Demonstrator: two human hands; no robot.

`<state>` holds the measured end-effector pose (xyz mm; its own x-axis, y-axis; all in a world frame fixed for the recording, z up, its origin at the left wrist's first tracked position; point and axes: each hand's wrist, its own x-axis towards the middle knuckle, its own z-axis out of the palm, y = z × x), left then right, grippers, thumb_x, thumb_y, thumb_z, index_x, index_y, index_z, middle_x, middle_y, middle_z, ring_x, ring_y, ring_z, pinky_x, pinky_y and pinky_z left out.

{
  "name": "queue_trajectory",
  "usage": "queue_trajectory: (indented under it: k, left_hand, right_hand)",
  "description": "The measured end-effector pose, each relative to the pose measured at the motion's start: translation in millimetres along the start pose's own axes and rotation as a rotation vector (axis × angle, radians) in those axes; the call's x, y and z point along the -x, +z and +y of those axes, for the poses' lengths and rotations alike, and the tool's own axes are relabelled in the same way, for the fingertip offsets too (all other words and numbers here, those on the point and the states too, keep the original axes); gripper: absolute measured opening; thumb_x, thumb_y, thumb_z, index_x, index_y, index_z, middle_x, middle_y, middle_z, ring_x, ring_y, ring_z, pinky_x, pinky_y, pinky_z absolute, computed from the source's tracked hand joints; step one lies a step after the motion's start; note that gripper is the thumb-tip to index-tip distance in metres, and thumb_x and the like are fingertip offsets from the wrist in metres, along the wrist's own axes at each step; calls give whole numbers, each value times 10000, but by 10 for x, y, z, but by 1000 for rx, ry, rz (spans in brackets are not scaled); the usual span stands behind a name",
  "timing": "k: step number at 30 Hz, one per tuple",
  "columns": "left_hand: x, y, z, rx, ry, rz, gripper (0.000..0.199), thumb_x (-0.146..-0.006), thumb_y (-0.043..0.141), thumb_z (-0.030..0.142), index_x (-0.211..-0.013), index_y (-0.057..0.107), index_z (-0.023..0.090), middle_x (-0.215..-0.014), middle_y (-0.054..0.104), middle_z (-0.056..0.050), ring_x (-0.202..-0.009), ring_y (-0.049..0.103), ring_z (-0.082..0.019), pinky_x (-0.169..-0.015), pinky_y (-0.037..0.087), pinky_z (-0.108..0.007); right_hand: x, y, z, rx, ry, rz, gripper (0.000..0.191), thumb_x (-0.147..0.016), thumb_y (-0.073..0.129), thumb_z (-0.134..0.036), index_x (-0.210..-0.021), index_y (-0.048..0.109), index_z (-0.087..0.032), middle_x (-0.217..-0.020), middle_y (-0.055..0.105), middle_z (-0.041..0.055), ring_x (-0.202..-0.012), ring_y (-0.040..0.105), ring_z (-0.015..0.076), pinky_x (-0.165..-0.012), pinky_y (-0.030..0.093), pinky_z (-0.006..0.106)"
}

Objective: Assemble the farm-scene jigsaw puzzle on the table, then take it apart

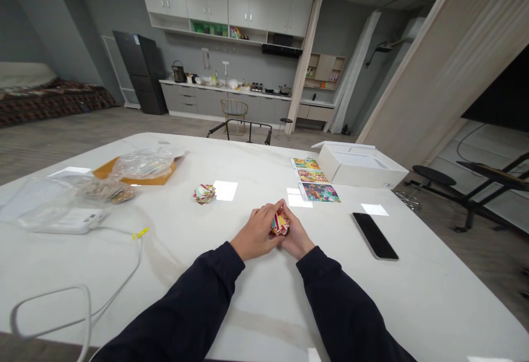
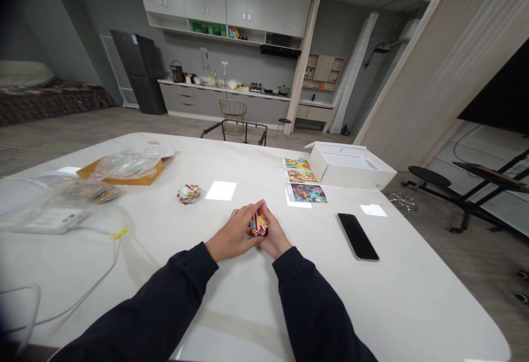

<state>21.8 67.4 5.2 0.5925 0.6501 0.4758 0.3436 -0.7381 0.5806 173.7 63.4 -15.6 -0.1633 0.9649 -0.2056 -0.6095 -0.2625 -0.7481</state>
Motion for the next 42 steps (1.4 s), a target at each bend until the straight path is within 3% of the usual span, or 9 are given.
queue_trajectory:
  k: [4, 7, 11, 14, 18, 22, 26, 31, 42]
  left_hand:
    - [-97, -80, -84, -30, -67, -97, 591, -742, 830, 239, -1286, 600, 207, -1195, 654, -98, -1107, 586, -285, -985, 494, -428]
    - [-226, -132, -85, -120, -90, -189, 406, -702, 874, 269, -1032, 654, 185, -1098, 662, -84, -1046, 593, -274, -937, 510, -393]
    - [-451, -173, 29, -266, -151, -329, 598, -632, 908, 235, -1157, 630, 175, -1075, 674, -91, -1069, 599, -297, -887, 515, -355]
    - [-619, -199, 120, -351, -185, -431, 878, -584, 924, 237, -1371, 538, 193, -1076, 696, -92, -1059, 631, -312, -830, 518, -330]
    - [-771, -167, 173, -441, -166, -547, 617, -620, 907, 360, -1162, 667, 187, -976, 724, -92, -970, 674, -311, -766, 510, -322]
    - [-830, -87, 197, -525, -125, -567, 507, -670, 881, 449, -1045, 692, 165, -959, 740, -120, -988, 660, -342, -786, 513, -356]
    - [-872, -117, 219, -481, -95, -551, 584, -667, 875, 322, -1183, 657, 159, -1095, 734, -121, -1065, 646, -319, -848, 517, -338]
    - [-953, -193, 219, -407, -131, -580, 526, -673, 826, 302, -1168, 673, 212, -1059, 750, -70, -980, 701, -274, -803, 516, -304]
    - [-1144, -75, 174, -429, -24, -596, 404, -682, 766, 332, -1072, 712, 240, -1043, 770, -50, -988, 712, -281, -827, 513, -322]
  right_hand:
    - [8, 7, 19, -134, 155, -121, 358, -919, 696, -531, -959, 691, -176, -857, 743, 39, -778, 706, 172, -665, 559, 258]
    - [-18, -34, 41, -147, 190, -110, 329, -926, 700, -505, -968, 689, -179, -838, 744, 33, -733, 699, 172, -609, 551, 258]
    - [-56, -82, 44, -193, 97, -118, 277, -930, 709, -461, -957, 685, -186, -767, 723, -4, -549, 619, 121, -468, 472, 213]
    - [-56, -80, 6, -210, 93, -181, 418, -941, 648, -579, -982, 691, -166, -759, 727, 16, -490, 589, 117, -442, 465, 222]
    - [-57, -83, -58, -240, 105, -101, 592, -906, 565, -740, -943, 687, -162, -760, 738, 58, -643, 694, 188, -543, 556, 276]
    - [-76, -104, -100, -270, 58, -40, 545, -901, 600, -717, -878, 673, -177, -689, 711, 31, -630, 692, 174, -494, 527, 235]
    - [-71, -114, -132, -322, -17, -63, 463, -927, 634, -634, -933, 680, -173, -749, 724, 22, -624, 681, 156, -455, 493, 212]
    - [-75, -131, -155, -368, 10, -40, 462, -940, 626, -616, -971, 682, -158, -846, 747, 56, -756, 715, 192, -567, 568, 263]
    - [-124, -195, -174, -480, -46, 43, 480, -933, 608, -649, -1021, 685, -184, -903, 759, 69, -855, 723, 227, -718, 605, 346]
